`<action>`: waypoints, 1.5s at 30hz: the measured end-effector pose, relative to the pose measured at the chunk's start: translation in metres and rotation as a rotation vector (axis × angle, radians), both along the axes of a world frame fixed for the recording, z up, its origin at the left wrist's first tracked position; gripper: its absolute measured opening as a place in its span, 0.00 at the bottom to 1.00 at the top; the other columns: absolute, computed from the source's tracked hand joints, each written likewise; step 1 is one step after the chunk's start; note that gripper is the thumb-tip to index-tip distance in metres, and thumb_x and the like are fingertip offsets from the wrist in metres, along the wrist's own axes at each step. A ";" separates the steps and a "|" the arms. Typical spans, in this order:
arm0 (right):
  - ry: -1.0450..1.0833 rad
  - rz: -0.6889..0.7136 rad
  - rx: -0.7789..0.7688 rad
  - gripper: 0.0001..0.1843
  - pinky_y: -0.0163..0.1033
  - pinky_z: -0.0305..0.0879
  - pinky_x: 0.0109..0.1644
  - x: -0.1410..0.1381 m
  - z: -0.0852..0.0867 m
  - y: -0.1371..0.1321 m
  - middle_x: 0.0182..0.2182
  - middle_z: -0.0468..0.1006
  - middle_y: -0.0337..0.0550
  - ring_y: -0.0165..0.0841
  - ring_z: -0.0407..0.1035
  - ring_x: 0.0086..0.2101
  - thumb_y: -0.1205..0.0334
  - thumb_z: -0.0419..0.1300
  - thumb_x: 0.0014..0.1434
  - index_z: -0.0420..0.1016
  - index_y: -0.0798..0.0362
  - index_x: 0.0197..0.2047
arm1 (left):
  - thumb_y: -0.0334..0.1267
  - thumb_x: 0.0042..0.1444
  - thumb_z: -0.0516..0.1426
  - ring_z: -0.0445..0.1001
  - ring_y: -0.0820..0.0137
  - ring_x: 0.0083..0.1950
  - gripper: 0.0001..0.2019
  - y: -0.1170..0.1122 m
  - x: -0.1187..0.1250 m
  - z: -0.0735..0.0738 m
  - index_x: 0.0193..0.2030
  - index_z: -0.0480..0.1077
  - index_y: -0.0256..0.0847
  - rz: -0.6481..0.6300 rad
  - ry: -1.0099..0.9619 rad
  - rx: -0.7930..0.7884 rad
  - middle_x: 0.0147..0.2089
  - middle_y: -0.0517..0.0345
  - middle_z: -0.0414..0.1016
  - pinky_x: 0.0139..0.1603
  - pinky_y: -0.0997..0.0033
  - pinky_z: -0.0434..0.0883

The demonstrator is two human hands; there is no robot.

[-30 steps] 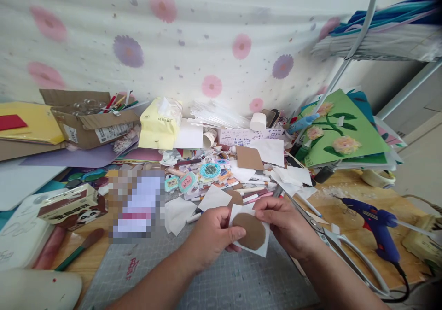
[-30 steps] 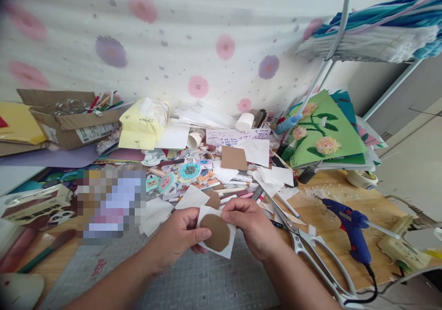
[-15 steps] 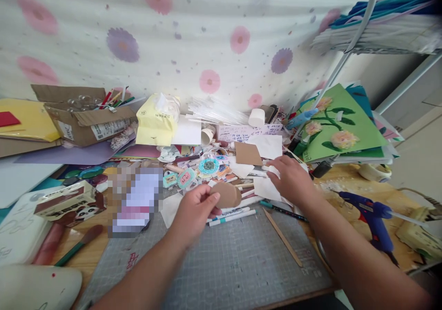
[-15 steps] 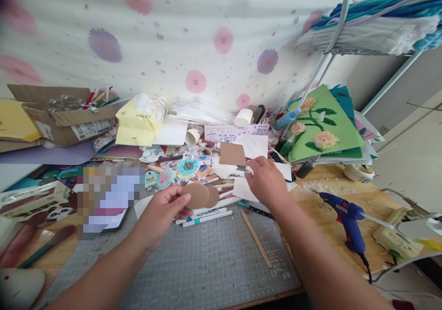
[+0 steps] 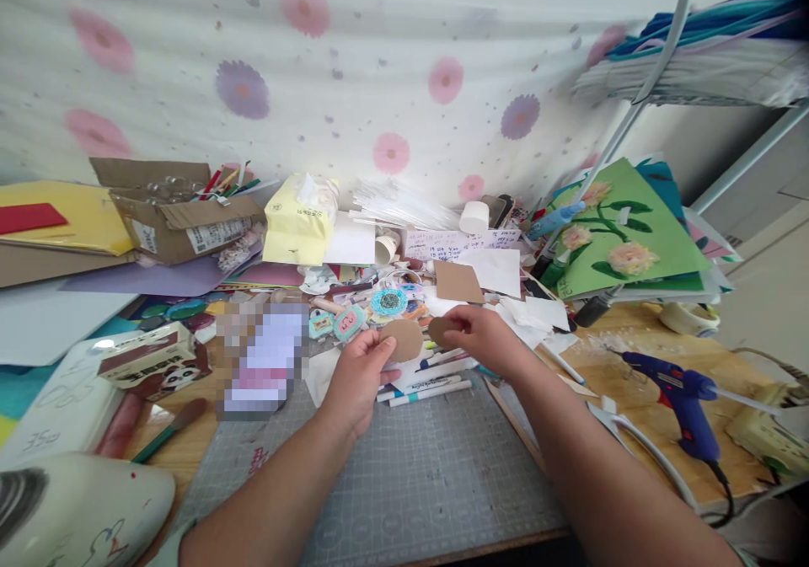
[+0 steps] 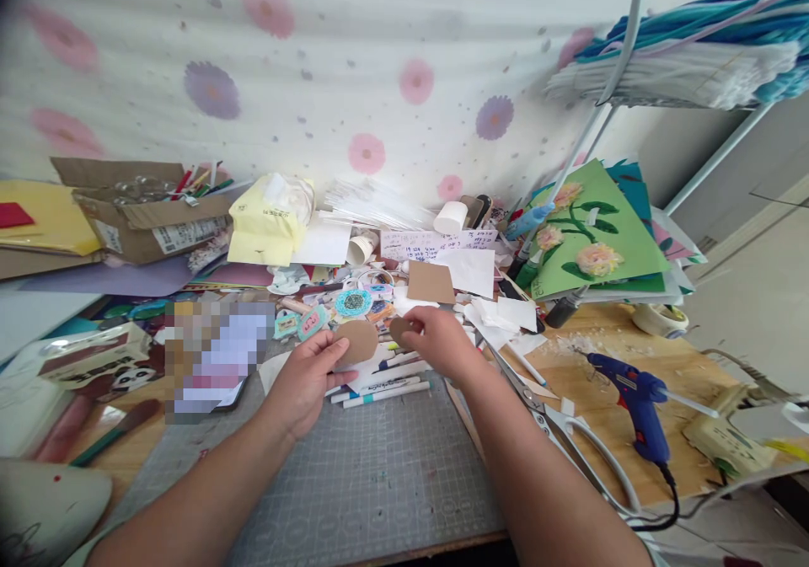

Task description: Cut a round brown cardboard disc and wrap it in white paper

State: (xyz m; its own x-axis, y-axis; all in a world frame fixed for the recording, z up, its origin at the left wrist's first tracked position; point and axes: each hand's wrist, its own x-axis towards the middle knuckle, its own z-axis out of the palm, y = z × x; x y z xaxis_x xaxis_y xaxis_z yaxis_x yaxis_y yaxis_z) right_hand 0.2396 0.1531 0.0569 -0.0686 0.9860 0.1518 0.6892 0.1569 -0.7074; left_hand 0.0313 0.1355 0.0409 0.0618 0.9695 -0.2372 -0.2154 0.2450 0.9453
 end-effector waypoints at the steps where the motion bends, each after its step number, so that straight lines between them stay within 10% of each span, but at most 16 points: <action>1: 0.064 -0.034 0.019 0.08 0.36 0.59 0.29 0.002 0.003 -0.004 0.25 0.74 0.40 0.33 0.66 0.25 0.64 0.58 0.51 0.77 0.53 0.35 | 0.45 0.47 0.63 0.72 0.69 0.35 0.13 -0.001 0.000 0.001 0.27 0.67 0.39 0.001 -0.004 0.006 0.31 0.60 0.71 0.32 0.70 0.75; 10: 0.743 -0.070 0.109 0.15 0.40 0.67 0.38 -0.046 -0.007 -0.036 0.35 0.78 0.43 0.35 0.70 0.34 0.57 0.64 0.51 0.74 0.51 0.42 | 0.46 0.52 0.61 0.79 0.66 0.33 0.15 -0.014 0.009 0.010 0.38 0.74 0.35 -0.072 -0.129 0.029 0.33 0.51 0.79 0.33 0.71 0.74; 17: 0.513 -0.160 0.215 0.17 0.41 0.67 0.37 -0.040 -0.017 -0.031 0.35 0.75 0.44 0.35 0.68 0.32 0.58 0.63 0.53 0.78 0.51 0.47 | 0.46 0.54 0.60 0.79 0.65 0.35 0.15 -0.018 0.008 0.012 0.40 0.76 0.35 -0.205 -0.078 0.089 0.36 0.49 0.80 0.33 0.71 0.74; 32: 0.706 -0.101 0.092 0.19 0.50 0.70 0.48 -0.051 -0.021 -0.038 0.45 0.79 0.49 0.43 0.72 0.45 0.59 0.61 0.56 0.73 0.51 0.51 | 0.48 0.52 0.60 0.78 0.62 0.32 0.14 -0.021 0.008 0.013 0.34 0.78 0.39 -0.197 -0.001 0.085 0.31 0.51 0.80 0.32 0.67 0.73; 45: 0.762 -0.071 0.052 0.12 0.34 0.63 0.26 -0.039 0.000 -0.048 0.21 0.73 0.37 0.29 0.63 0.22 0.53 0.61 0.54 0.77 0.54 0.30 | 0.42 0.52 0.60 0.77 0.66 0.27 0.10 -0.022 0.003 0.021 0.24 0.72 0.39 -0.225 0.034 0.111 0.24 0.56 0.77 0.29 0.70 0.72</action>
State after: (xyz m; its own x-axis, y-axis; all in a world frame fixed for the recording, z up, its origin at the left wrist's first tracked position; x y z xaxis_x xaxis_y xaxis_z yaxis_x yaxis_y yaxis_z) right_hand 0.2007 0.1050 0.0565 0.1368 0.9745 0.1777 0.0241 0.1761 -0.9841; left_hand 0.0347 0.1137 0.0615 0.2730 0.9525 -0.1352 -0.1345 0.1770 0.9750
